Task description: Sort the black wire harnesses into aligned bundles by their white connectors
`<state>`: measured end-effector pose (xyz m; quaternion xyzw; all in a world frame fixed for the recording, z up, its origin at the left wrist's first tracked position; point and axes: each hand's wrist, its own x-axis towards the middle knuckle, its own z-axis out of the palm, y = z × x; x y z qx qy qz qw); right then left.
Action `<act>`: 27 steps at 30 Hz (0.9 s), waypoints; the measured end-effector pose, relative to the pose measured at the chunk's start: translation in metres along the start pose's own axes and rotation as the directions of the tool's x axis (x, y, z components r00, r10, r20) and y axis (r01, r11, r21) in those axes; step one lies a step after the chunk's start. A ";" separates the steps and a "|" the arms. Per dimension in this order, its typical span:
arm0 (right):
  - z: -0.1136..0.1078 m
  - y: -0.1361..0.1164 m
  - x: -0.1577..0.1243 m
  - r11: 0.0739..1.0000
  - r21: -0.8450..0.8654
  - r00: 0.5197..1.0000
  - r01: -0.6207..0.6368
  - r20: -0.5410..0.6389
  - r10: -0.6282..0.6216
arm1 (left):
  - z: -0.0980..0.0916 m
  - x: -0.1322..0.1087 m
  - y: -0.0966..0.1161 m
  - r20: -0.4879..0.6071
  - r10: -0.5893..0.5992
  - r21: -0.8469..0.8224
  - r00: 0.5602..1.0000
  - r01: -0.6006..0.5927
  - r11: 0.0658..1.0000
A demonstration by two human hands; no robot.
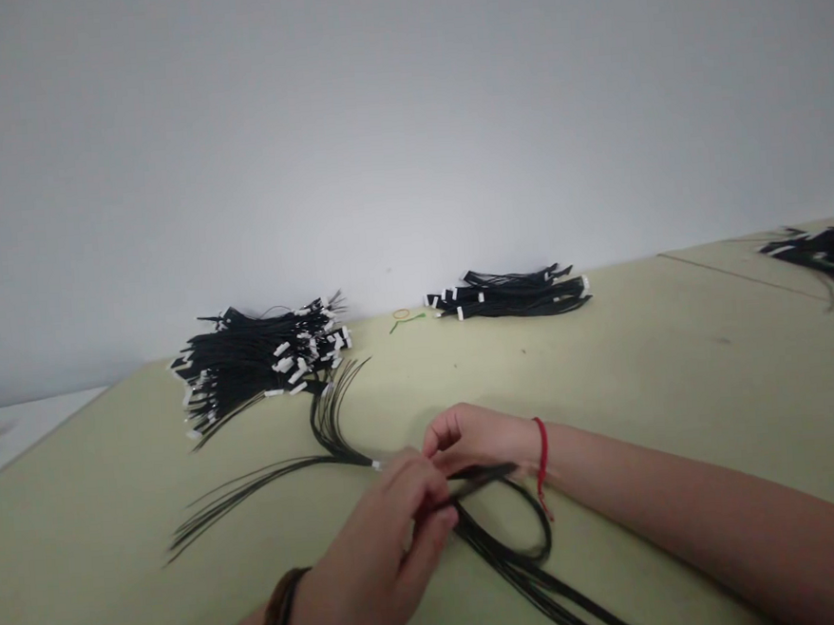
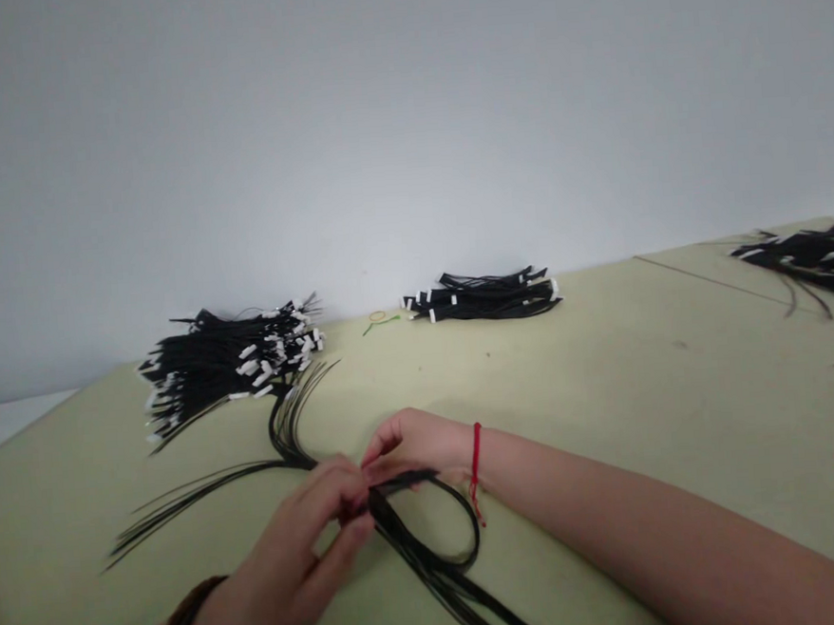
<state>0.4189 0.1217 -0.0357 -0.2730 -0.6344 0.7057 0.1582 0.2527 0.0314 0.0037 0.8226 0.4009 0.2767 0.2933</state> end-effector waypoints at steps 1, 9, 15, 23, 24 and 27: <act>0.000 0.000 0.000 1.000 -0.002 1.000 0.007 -0.001 -0.007 | 0.001 0.001 -0.004 -0.069 -0.101 -0.113 0.993 0.093 0.989; 0.001 0.002 -0.001 0.999 0.039 1.000 0.024 -0.017 -0.024 | -0.003 0.006 -0.019 -0.181 -0.228 -0.144 0.957 0.203 0.968; 0.001 0.001 -0.004 0.998 0.060 0.999 0.026 -0.020 -0.025 | -0.009 -0.004 -0.019 0.051 -0.018 0.489 0.999 -0.010 0.872; 0.005 0.003 -0.003 1.000 0.024 0.999 -0.014 -0.031 0.015 | -0.008 0.001 -0.011 0.127 -0.265 0.179 0.956 0.241 0.954; 0.006 0.004 -0.003 1.000 0.022 1.000 -0.009 -0.030 0.009 | -0.008 0.002 -0.012 0.111 -0.276 0.118 0.955 0.263 0.958; 0.008 0.006 -0.002 0.999 0.016 0.999 0.042 -0.034 -0.041 | -0.007 0.002 -0.014 0.073 -0.337 -0.028 0.939 0.340 0.940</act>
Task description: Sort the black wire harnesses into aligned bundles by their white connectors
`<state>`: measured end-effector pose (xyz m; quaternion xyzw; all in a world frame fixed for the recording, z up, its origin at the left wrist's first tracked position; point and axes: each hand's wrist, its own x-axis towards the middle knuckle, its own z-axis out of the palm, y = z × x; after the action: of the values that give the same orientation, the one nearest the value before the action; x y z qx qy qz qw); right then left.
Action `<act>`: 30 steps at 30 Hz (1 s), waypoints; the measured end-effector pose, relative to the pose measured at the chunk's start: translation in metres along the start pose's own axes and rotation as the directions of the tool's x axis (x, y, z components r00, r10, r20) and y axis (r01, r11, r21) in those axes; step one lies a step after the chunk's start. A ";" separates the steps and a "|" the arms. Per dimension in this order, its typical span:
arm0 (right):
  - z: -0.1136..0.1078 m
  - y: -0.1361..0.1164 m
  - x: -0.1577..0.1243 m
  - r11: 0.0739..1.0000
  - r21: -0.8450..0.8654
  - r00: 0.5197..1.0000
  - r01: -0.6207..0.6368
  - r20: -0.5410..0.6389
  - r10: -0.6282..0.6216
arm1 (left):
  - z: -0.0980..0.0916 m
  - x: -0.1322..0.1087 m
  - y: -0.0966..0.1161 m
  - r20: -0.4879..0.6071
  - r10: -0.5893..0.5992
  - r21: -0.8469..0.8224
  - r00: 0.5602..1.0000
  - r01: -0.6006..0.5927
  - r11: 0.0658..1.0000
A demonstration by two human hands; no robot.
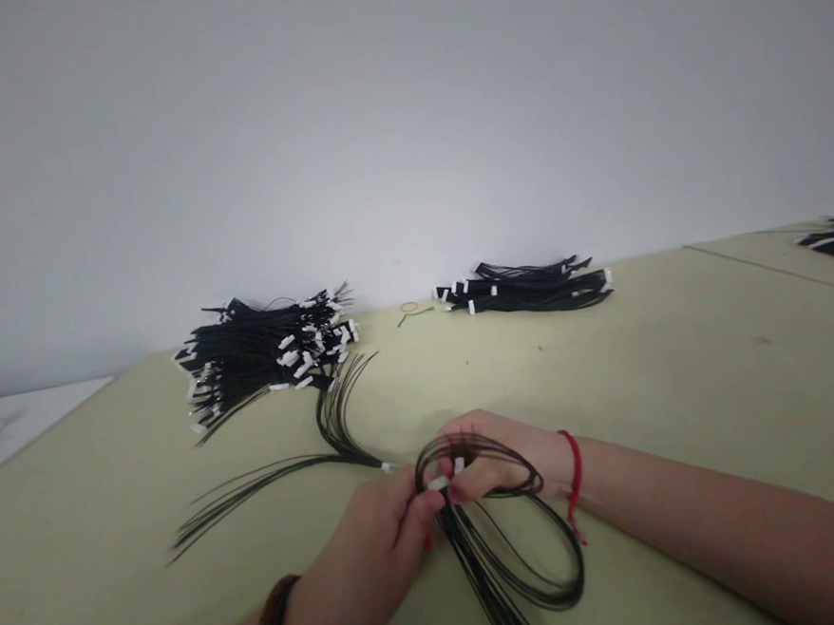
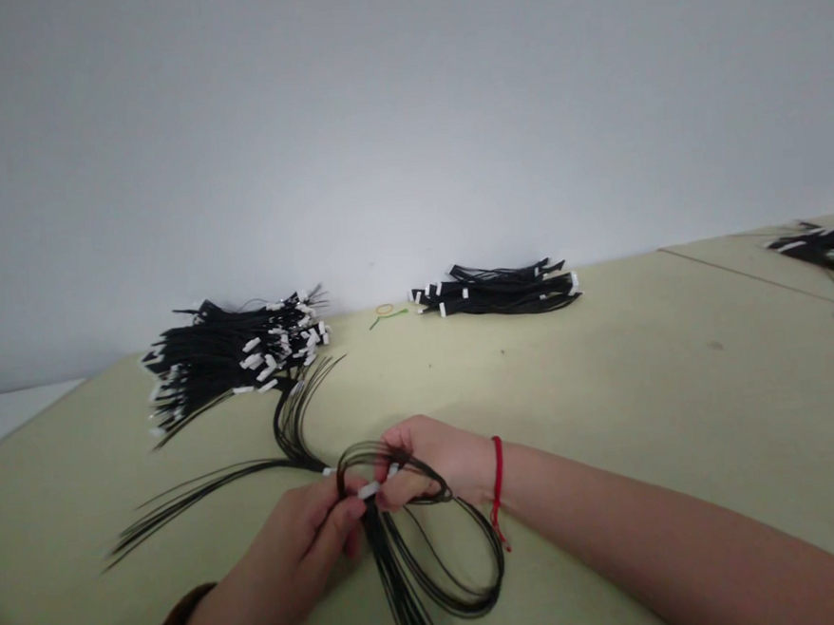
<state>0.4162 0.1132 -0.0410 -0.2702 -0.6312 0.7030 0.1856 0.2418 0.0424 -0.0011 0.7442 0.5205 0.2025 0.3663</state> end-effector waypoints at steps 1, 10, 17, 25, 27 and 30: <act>0.001 0.001 0.001 1.000 -0.002 1.000 0.018 -0.002 -0.018 | 0.001 0.001 -0.001 0.003 -0.033 -0.032 0.999 0.033 0.999; 0.002 0.005 0.005 0.999 -0.010 0.999 0.036 0.026 -0.035 | 0.011 0.008 -0.010 0.099 -0.225 -0.285 0.969 0.245 0.927; -0.001 0.001 0.006 0.998 0.047 0.990 0.030 0.135 -0.037 | 0.006 0.009 -0.013 0.162 -0.228 -0.418 0.960 0.276 0.866; 0.003 -0.004 -0.001 0.989 0.131 0.994 0.068 0.080 -0.079 | 0.007 0.009 -0.012 0.312 -0.214 -0.562 0.926 0.361 0.744; 0.003 -0.002 -0.001 0.984 0.159 0.996 0.083 -0.002 -0.084 | 0.007 0.009 -0.012 0.320 -0.211 -0.577 0.924 0.367 0.729; 0.006 -0.002 -0.001 0.976 0.174 0.986 0.132 -0.127 -0.110 | 0.007 0.010 -0.013 0.325 -0.211 -0.604 0.922 0.374 0.704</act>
<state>0.4132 0.1086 -0.0390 -0.2539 -0.5678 0.7279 0.2886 0.2424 0.0516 -0.0163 0.4934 0.4821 0.2225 0.6889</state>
